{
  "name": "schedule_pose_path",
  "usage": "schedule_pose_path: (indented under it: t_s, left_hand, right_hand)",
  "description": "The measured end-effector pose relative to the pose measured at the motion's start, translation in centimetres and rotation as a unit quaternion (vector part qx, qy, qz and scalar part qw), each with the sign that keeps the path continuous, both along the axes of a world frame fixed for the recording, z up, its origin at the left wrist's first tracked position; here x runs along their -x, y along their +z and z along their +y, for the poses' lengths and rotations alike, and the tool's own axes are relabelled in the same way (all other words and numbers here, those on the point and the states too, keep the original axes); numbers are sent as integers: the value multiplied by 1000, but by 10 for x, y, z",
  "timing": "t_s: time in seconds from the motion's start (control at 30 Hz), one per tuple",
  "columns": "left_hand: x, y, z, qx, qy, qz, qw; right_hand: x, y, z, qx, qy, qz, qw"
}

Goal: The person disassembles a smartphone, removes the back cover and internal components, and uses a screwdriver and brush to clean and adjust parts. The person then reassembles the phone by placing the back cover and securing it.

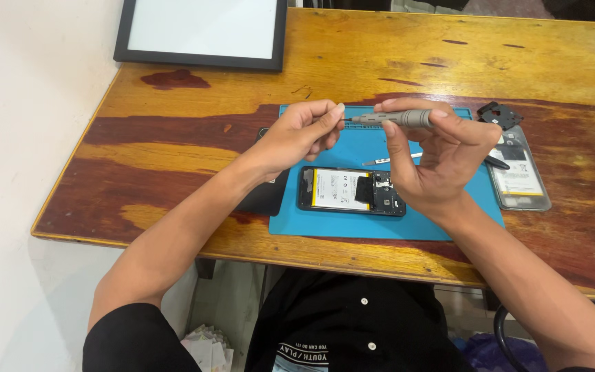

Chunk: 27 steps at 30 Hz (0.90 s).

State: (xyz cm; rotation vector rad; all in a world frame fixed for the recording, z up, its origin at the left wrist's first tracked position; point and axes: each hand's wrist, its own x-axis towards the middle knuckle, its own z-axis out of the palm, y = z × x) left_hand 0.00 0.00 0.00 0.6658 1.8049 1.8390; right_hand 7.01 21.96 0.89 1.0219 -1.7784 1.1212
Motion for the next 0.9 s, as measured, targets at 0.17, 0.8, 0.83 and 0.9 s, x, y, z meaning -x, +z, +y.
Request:
schedule_pose_path:
  t_s: [0.17, 0.8, 0.83, 0.9]
  left_hand:
    - [0, -1, 2, -4, -14, 16, 1000]
    - [5, 13, -13, 90, -23, 226, 970]
    - [3, 15, -14, 101, -25, 232, 967]
    - [6, 20, -15, 123, -29, 245, 961]
  right_hand:
    - [-4, 4, -1, 14, -9, -3, 1000]
    - [-7, 8, 0, 49, 4, -63, 997]
    - [-8, 5, 0, 51, 9, -67, 996]
    - [-5, 1, 4, 54, 16, -73, 996]
